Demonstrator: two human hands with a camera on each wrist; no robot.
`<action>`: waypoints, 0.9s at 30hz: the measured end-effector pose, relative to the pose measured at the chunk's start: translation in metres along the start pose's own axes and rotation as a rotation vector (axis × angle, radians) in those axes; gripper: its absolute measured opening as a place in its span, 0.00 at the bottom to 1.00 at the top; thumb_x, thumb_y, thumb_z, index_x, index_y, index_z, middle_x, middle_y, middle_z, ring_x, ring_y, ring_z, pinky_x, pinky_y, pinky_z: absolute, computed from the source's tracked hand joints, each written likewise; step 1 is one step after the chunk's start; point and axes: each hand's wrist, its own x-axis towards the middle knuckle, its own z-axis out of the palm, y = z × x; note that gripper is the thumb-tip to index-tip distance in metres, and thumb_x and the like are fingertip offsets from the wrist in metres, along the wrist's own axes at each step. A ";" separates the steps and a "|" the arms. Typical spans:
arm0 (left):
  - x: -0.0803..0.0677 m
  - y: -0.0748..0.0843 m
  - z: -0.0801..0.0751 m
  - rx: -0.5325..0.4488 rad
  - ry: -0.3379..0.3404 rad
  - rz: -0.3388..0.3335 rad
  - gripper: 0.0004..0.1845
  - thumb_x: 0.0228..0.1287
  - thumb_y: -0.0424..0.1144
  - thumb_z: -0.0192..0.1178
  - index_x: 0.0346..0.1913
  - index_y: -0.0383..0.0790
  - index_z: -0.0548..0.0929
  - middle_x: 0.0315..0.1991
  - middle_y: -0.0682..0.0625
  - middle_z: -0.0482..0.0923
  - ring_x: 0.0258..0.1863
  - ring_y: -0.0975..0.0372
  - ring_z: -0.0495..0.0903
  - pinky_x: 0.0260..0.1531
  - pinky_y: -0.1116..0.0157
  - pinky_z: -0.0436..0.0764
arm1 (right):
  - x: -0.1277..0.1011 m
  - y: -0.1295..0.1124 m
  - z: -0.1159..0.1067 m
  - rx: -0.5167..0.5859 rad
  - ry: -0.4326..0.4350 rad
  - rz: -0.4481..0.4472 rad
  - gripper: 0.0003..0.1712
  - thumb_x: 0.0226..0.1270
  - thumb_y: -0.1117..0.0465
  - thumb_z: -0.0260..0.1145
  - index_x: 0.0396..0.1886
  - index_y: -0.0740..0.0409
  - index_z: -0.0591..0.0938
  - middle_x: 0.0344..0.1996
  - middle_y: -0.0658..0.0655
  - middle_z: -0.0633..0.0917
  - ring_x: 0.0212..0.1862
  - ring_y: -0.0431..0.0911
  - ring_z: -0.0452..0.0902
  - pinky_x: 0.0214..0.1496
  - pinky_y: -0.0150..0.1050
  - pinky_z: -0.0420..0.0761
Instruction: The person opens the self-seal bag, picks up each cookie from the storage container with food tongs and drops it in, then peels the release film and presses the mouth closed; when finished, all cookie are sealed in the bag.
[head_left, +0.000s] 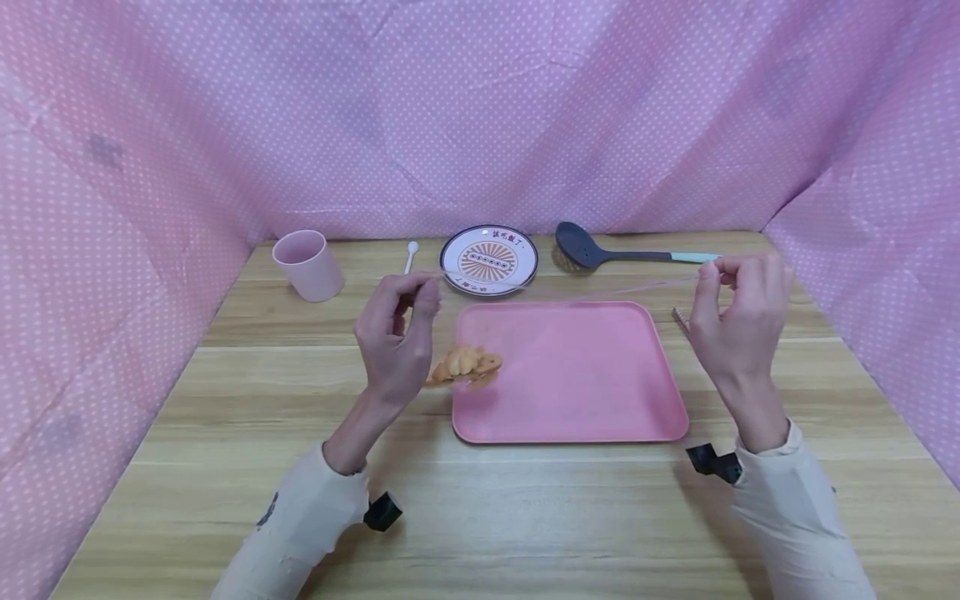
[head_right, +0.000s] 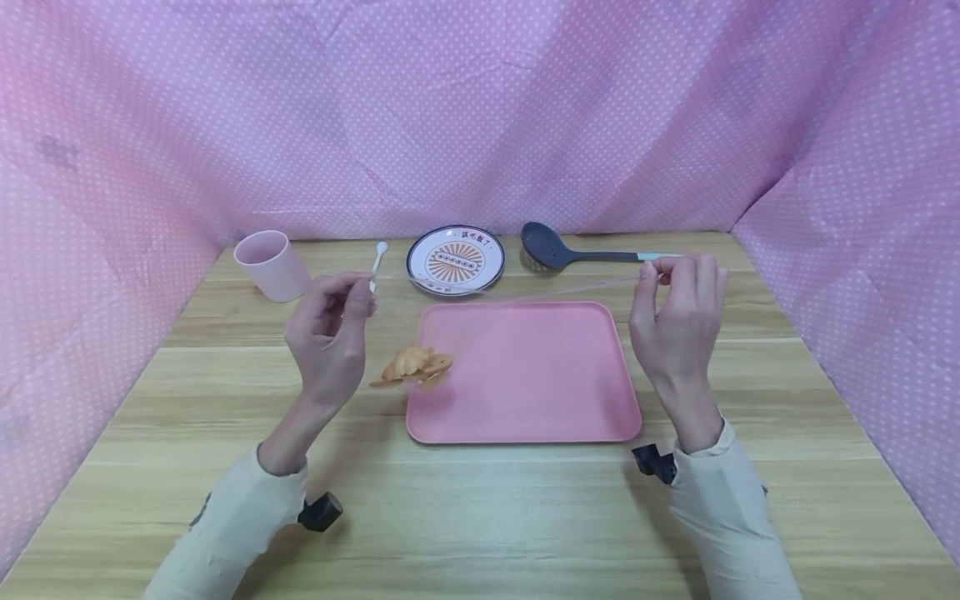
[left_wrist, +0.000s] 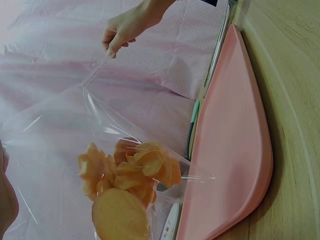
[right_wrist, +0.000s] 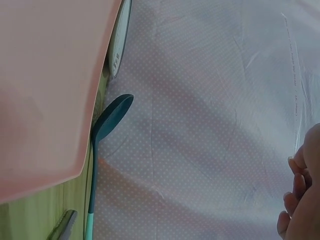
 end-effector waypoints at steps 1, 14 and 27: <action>0.000 0.000 0.000 -0.001 0.003 0.000 0.03 0.69 0.21 0.61 0.40 0.22 0.83 0.28 0.38 0.79 0.28 0.60 0.77 0.27 0.75 0.75 | 0.000 0.000 0.000 -0.003 -0.002 0.001 0.13 0.71 0.67 0.60 0.34 0.79 0.78 0.34 0.74 0.75 0.40 0.68 0.70 0.53 0.37 0.61; 0.001 0.000 0.000 0.011 0.022 0.001 0.03 0.69 0.21 0.59 0.39 0.21 0.81 0.28 0.37 0.78 0.27 0.61 0.75 0.22 0.74 0.69 | -0.003 0.009 -0.004 -0.033 -0.039 0.055 0.13 0.72 0.68 0.59 0.37 0.80 0.77 0.31 0.54 0.73 0.40 0.61 0.69 0.49 0.35 0.64; 0.003 -0.003 -0.005 -0.001 0.030 0.015 0.02 0.67 0.18 0.59 0.38 0.21 0.81 0.28 0.36 0.78 0.29 0.61 0.76 0.27 0.74 0.75 | -0.008 0.045 -0.032 -0.131 -0.090 0.122 0.09 0.68 0.72 0.59 0.37 0.80 0.78 0.30 0.65 0.72 0.39 0.57 0.67 0.49 0.47 0.62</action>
